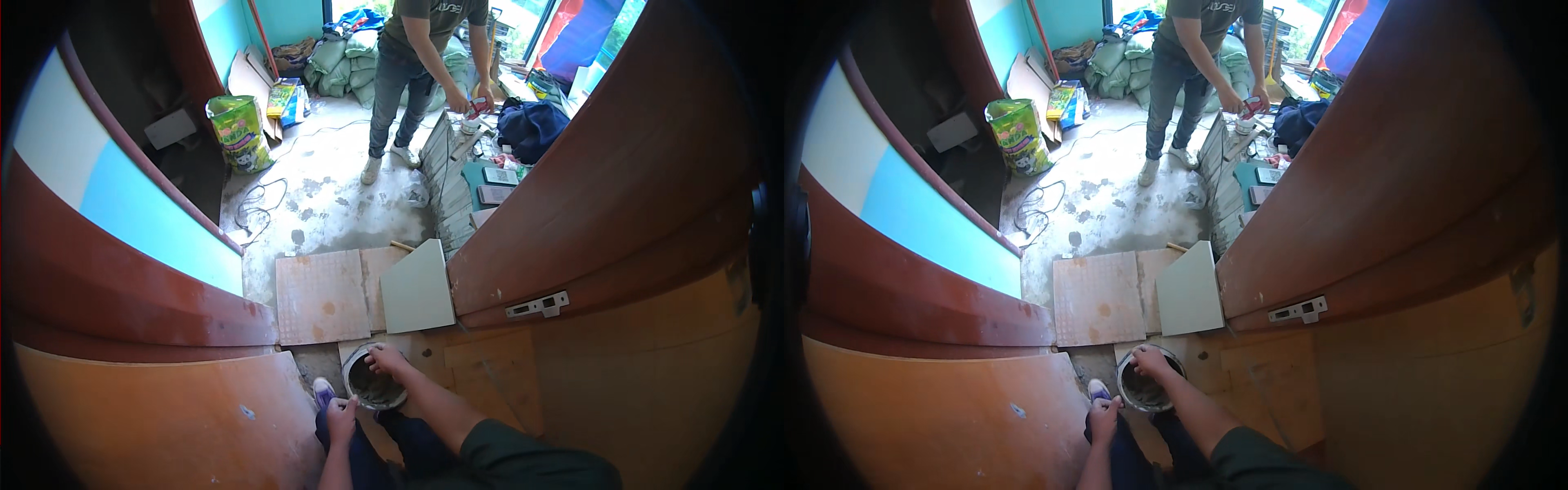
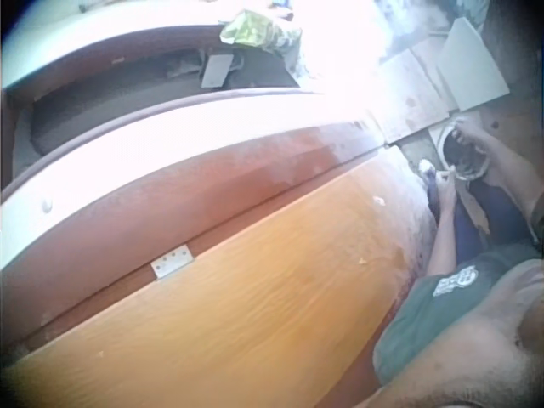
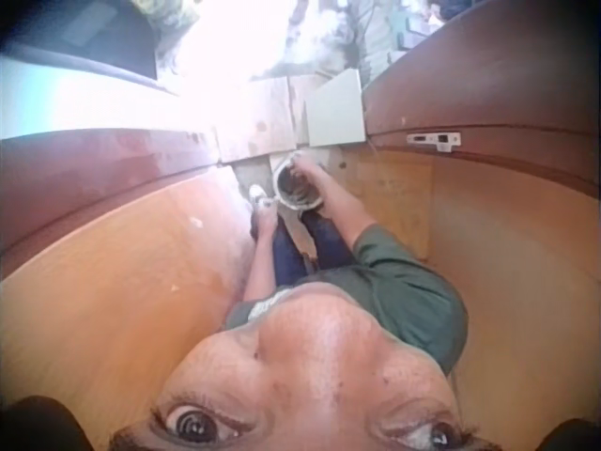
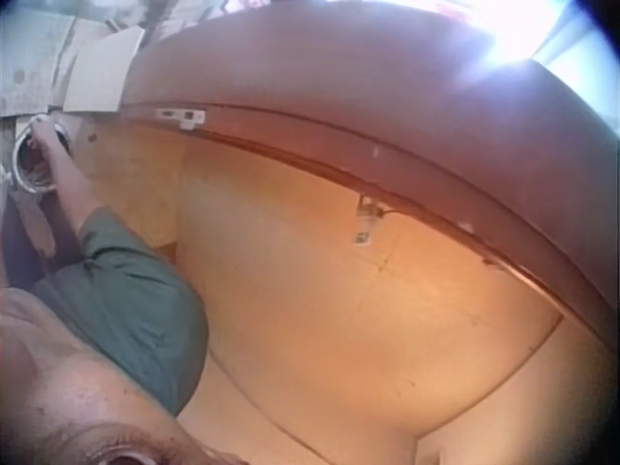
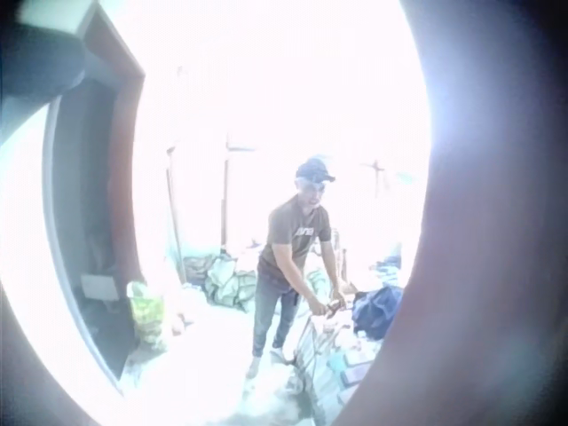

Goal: The person applies mortar to a wall surface with a trowel, places a ceramic tile onto the prepared area, and taps the tile with a rubber mallet to level it.

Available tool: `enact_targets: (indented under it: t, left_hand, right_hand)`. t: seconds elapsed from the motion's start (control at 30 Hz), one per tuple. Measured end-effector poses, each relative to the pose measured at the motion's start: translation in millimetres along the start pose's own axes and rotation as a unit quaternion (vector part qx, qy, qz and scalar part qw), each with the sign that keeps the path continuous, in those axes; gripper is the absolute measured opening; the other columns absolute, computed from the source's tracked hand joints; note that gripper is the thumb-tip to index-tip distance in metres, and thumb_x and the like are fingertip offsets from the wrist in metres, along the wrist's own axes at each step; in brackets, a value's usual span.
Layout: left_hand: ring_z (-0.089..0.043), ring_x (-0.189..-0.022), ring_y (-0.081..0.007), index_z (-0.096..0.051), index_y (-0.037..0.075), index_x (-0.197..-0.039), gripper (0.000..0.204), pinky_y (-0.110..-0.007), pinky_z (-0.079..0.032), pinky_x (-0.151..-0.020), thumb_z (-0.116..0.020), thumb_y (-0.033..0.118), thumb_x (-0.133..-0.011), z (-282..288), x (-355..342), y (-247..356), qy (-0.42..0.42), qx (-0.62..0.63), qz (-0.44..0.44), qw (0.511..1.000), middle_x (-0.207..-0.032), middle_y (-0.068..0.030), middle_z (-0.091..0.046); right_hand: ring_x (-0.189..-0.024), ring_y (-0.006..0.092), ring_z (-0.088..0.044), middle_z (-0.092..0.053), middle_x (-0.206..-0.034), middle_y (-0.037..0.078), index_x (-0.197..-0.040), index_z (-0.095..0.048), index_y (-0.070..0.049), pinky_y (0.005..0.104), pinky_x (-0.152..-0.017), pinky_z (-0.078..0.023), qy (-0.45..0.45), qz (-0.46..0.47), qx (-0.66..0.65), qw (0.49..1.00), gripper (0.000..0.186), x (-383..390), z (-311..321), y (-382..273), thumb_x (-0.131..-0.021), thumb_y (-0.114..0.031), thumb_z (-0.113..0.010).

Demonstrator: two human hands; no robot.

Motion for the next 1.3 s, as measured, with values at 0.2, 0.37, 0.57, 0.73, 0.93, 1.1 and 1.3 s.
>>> enact_targets:
  t: [0.2,0.37,0.57,0.73,0.93,1.1,1.3]
  left_hand:
    - [-0.059,-0.065,-0.0120,-0.062,0.001,-0.075,0.038,-0.032,-0.048,-0.062,-0.072,0.032,-0.096,-36.9,-39.7,71.0,-0.035,-0.025,-0.050,0.998,-0.071,-0.0082,-0.070]
    - [-0.061,-0.064,-0.0165,-0.066,-0.001,-0.074,0.044,-0.035,-0.048,-0.063,-0.067,0.036,-0.098,-56.6,-90.6,117.2,-0.056,-0.031,-0.088,0.994,-0.068,-0.0117,-0.069]
    - [-0.060,-0.063,-0.0157,-0.061,0.001,-0.071,0.054,-0.034,-0.049,-0.067,-0.056,0.044,-0.104,-92.8,-185.4,158.5,-0.113,0.073,0.002,0.991,-0.067,-0.0085,-0.067]
    - [-0.057,-0.063,-0.0145,-0.059,0.004,-0.075,0.048,-0.033,-0.047,-0.064,-0.059,0.043,-0.103,-152.4,-320.1,179.4,-0.172,0.029,0.076,0.982,-0.069,-0.0063,-0.062]
    - [-0.053,-0.069,-0.0099,-0.057,0.007,-0.082,0.037,-0.029,-0.044,-0.063,-0.063,0.038,-0.102,-240.7,-480.2,172.5,-0.149,0.144,0.100,0.973,-0.082,-0.0052,-0.065]
    - [-0.055,-0.074,-0.0105,-0.055,0.006,-0.078,0.040,-0.027,-0.045,-0.072,-0.058,0.036,-0.104,-293.3,-548.7,138.5,-0.130,0.188,0.198,0.953,-0.086,-0.0079,-0.071]
    - [-0.058,-0.114,-0.0200,-0.061,-0.006,-0.113,0.039,-0.033,-0.043,-0.102,-0.057,0.032,-0.105,-316.8,-602.7,128.9,-0.040,0.125,0.216,0.967,-0.123,-0.0171,-0.064]
  right_hand:
    - [-0.078,0.0119,-0.065,-0.072,-0.104,0.006,-0.127,-0.060,-0.007,0.0286,-0.072,-0.055,-0.007,0.055,-0.122,0.991,0.033,44.5,-3.2,-54.9,-0.104,-0.030,-0.056]
    - [-0.079,0.0123,-0.065,-0.072,-0.104,0.007,-0.130,-0.059,-0.007,0.0281,-0.073,-0.056,-0.002,0.063,-0.160,0.985,0.032,63.6,22.8,-95.5,-0.104,-0.026,-0.055]
    - [-0.075,0.0146,-0.065,-0.073,-0.105,0.008,-0.129,-0.060,-0.005,0.0295,-0.070,-0.057,0.075,0.078,-0.195,0.975,0.032,20.2,85.8,-183.0,-0.103,-0.021,-0.053]
    - [-0.072,0.0152,-0.065,-0.073,-0.098,0.007,-0.124,-0.064,-0.004,0.0314,-0.067,-0.055,0.103,0.080,-0.188,0.974,0.030,-94.7,113.1,-268.8,-0.102,-0.022,-0.054]
    - [-0.069,0.0154,-0.065,-0.073,-0.087,0.009,-0.106,-0.069,-0.002,0.0306,-0.062,-0.052,0.137,0.065,0.047,0.987,0.027,-330.6,184.4,-314.3,-0.097,-0.022,-0.055]
    - [-0.070,0.0209,-0.066,-0.073,-0.089,0.009,-0.106,-0.068,-0.003,0.0340,-0.059,-0.052,0.207,-0.008,-0.038,0.978,0.029,-514.0,259.4,-265.5,-0.093,-0.026,-0.056]
    - [-0.066,0.0205,-0.064,-0.069,-0.092,0.012,-0.116,-0.062,-0.004,0.0371,-0.054,-0.053,0.248,-0.191,-0.112,0.943,0.031,-649.5,312.3,-152.3,-0.095,-0.025,-0.052]
Point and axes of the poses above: each hand's wrist, its own x-axis away from the middle knuckle, its own z-axis out of the back of the hand, y = z × x, the point moved 5 cm from there along -x, towards the middle knuckle
